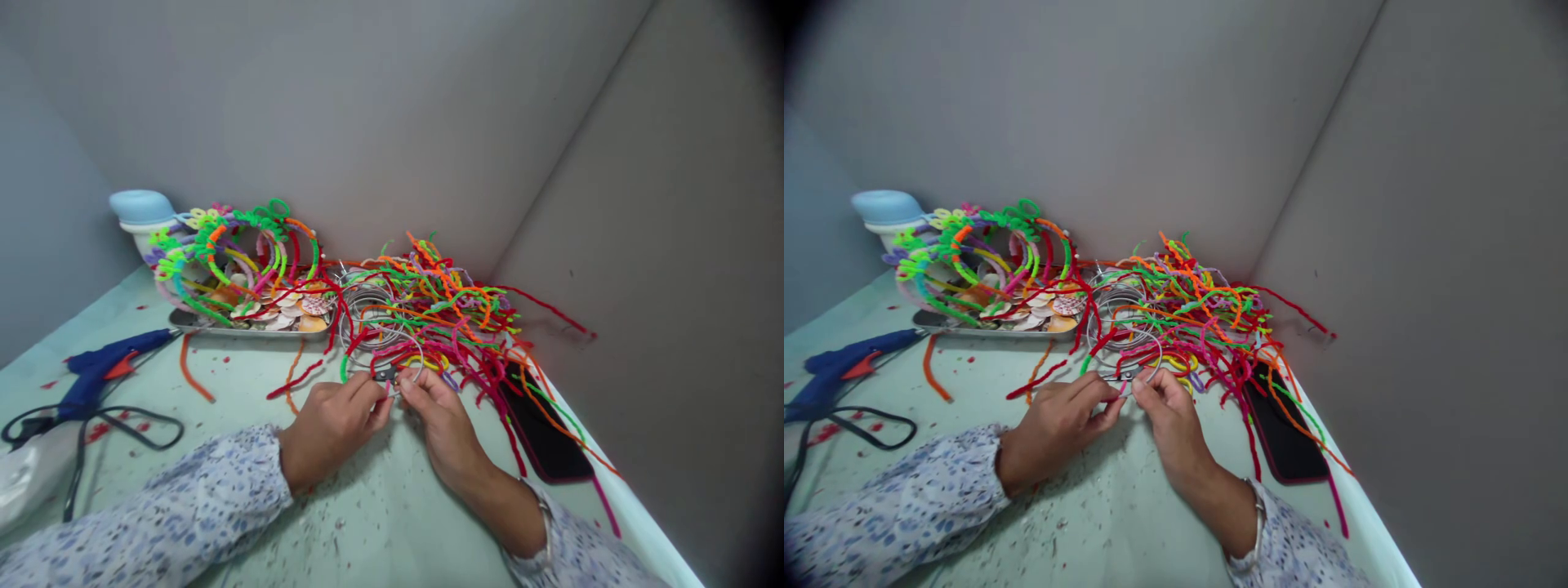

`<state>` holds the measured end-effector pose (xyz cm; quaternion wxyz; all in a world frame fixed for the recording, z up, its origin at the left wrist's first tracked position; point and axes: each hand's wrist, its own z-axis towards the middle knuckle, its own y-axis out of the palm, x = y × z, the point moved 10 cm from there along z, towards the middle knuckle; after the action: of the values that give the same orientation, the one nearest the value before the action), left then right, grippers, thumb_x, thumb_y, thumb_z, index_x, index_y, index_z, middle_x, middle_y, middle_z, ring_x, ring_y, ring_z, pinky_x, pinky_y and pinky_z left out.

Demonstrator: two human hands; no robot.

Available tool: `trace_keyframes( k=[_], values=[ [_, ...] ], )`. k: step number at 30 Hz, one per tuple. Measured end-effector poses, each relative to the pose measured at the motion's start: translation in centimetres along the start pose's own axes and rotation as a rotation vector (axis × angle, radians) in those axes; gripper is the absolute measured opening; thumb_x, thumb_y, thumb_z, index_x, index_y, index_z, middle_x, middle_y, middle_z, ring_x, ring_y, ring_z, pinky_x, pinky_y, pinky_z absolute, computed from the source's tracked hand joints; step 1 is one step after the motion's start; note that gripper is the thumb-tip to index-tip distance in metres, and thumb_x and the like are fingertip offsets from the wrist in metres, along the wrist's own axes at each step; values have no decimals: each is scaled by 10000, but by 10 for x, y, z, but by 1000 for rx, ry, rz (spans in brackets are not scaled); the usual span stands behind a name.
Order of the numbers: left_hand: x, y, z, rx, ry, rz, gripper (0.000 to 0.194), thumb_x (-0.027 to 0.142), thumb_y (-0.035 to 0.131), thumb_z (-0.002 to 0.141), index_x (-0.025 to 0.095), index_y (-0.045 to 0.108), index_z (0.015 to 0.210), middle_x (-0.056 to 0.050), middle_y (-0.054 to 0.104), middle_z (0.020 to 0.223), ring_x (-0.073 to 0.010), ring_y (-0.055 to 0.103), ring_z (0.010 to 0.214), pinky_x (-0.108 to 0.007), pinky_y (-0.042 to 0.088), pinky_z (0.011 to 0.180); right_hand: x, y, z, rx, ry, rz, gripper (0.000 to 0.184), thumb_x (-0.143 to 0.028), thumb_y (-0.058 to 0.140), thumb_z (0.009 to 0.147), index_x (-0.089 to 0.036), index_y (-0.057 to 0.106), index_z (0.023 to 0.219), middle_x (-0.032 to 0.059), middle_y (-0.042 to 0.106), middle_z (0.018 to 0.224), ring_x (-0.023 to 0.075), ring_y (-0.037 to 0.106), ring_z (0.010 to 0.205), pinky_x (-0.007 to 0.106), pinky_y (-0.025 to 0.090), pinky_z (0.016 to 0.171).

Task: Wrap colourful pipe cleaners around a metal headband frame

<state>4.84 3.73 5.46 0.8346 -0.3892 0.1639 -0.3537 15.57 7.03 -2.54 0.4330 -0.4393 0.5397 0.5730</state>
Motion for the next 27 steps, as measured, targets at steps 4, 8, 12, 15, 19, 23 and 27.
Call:
trace_keyframes(
  k=[4, 8, 12, 15, 19, 23, 27],
  values=[
    [6, -6, 2, 16, 65, 29, 141, 183, 527, 865, 171, 545, 725, 18, 578, 633, -120, 529, 498, -252, 362, 460, 0, 1, -1, -3, 1, 12, 145, -345, 592, 852, -206, 563, 822, -21, 474, 762, 131, 402, 699, 274, 342, 683],
    [8, -8, 2, 17, 103, 18, 127, 189, 531, 874, 166, 564, 754, 15, 595, 646, -122, 536, 494, -259, 374, 454, -2, 1, -1, 8, -5, 16, 165, -357, 591, 849, -205, 555, 798, -21, 475, 745, 136, 417, 695, 275, 353, 681],
    [9, -7, 2, -3, 144, -18, 82, 191, 533, 885, 155, 587, 836, 8, 628, 675, -124, 570, 524, -258, 392, 464, -1, 1, -2, 19, 14, 11, 183, -373, 590, 843, -206, 552, 777, -23, 479, 717, 136, 422, 666, 274, 364, 666],
    [10, -10, 1, 11, 169, -32, 75, 189, 535, 888, 143, 595, 881, -10, 660, 715, -127, 598, 551, -254, 408, 478, 0, 0, -2, 29, 29, 19, 205, -380, 594, 837, -206, 543, 740, -21, 488, 698, 136, 435, 655, 270, 370, 651],
    [8, -10, 0, 15, 175, -43, 90, 185, 527, 891, 143, 607, 892, -29, 681, 744, -128, 618, 581, -243, 425, 496, 2, 1, -2, 20, 45, 35, 202, -369, 589, 842, -200, 555, 736, -12, 533, 710, 135, 467, 662, 270, 382, 654],
    [1, -4, 0, -1, 111, -58, 106, 200, 524, 891, 158, 616, 925, -42, 690, 792, -139, 635, 645, -240, 453, 539, 4, 1, -2, 31, 77, 93, 191, -363, 595, 832, -190, 573, 754, -2, 575, 710, 133, 486, 639, 269, 387, 631],
    [-2, 0, 0, -2, 69, -93, 126, 213, 542, 879, 168, 607, 977, -44, 694, 869, -154, 649, 713, -261, 481, 585, 6, 2, -1, 49, 107, 157, 208, -371, 628, 799, -187, 565, 726, -13, 572, 658, 121, 480, 594, 251, 372, 588]
  ],
)
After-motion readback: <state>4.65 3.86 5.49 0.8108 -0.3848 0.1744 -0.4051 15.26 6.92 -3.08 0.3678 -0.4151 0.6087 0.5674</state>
